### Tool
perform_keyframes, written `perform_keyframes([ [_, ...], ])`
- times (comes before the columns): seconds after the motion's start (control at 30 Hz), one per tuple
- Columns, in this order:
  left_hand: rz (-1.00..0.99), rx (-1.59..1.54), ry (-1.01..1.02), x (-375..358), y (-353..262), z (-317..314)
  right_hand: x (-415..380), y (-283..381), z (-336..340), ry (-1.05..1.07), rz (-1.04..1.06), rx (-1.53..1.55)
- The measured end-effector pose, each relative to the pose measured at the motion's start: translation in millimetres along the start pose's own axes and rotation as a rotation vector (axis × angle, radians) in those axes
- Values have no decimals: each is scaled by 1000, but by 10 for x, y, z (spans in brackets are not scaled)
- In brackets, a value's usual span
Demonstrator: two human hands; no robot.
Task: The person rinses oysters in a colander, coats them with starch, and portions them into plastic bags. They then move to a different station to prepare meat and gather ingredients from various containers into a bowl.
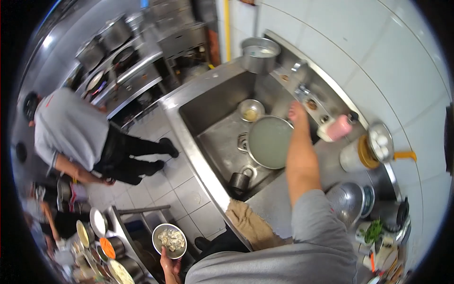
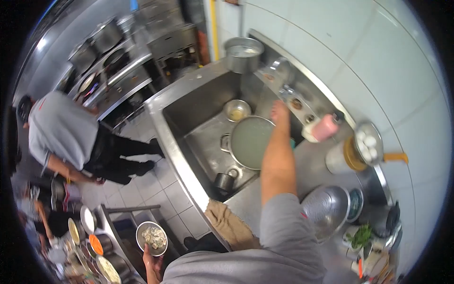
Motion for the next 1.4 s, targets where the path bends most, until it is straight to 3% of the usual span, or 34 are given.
perform_keyframes([
  [0.07,17,-21,3,-111,-42,-34,-224,495,-372,225,118,-54],
  [0.1,10,-56,22,-176,-51,-85,-423,841,-578,217,310,-84],
  [0.23,-28,-222,87,-208,27,71,-754,1246,-849,-8,329,13],
  [0.27,-31,-219,82,-310,-8,58,-662,1221,-764,36,428,95],
  [0.3,-43,-262,86,-299,-35,94,-578,1092,-774,164,383,224],
  [0.4,-97,-374,96,-349,-83,218,-1314,93,-1244,320,112,420],
  [0.47,-130,-430,133,-368,-64,362,-2927,-979,-2183,837,-291,220],
  [0.53,-178,-421,115,-530,-266,384,-4256,-2027,-2599,993,-459,-350],
  [0.6,-269,-431,151,-583,-392,517,-5507,-2745,-2901,1288,-225,-1159],
  [0.67,-310,-400,201,-717,-516,623,-6880,-3086,-3193,1824,336,-1183],
  [0.77,-346,-410,198,-915,-547,885,-8233,-3501,-3059,2079,337,-1251],
  [0.83,-391,-407,186,-1155,-565,1121,-8957,-3801,-2810,2271,578,-1184],
  [0.87,-393,-383,203,-1298,-556,1233,-9245,-3883,-2692,2311,585,-1165],
  [0.93,-401,-385,224,-1646,-545,1588,-9945,-3954,-2416,2291,989,-1117],
  [0.97,-432,-385,237,-1745,-533,1810,-10192,-4055,-2182,2363,1044,-1252],
  [1.1,-453,-417,193,-2143,-292,2762,-11065,-4336,-1523,2543,1022,-1487],
  [1.2,-494,-475,207,-2470,-172,3458,-11758,-4496,-1153,2669,1001,-1418],
  [1.27,-491,-486,82,-2601,-77,3957,-12203,-4591,-1017,2708,1045,-1326],
  [1.4,-502,-627,49,-2810,106,4714,-12987,-4829,-762,2823,926,-1192],
])
Point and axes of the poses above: each hand's wrist, its own x-axis towards the middle knuckle, its own z-axis out of the back of the hand, y = z × x, the point moved 10 cm from there along x, towards the middle knuckle
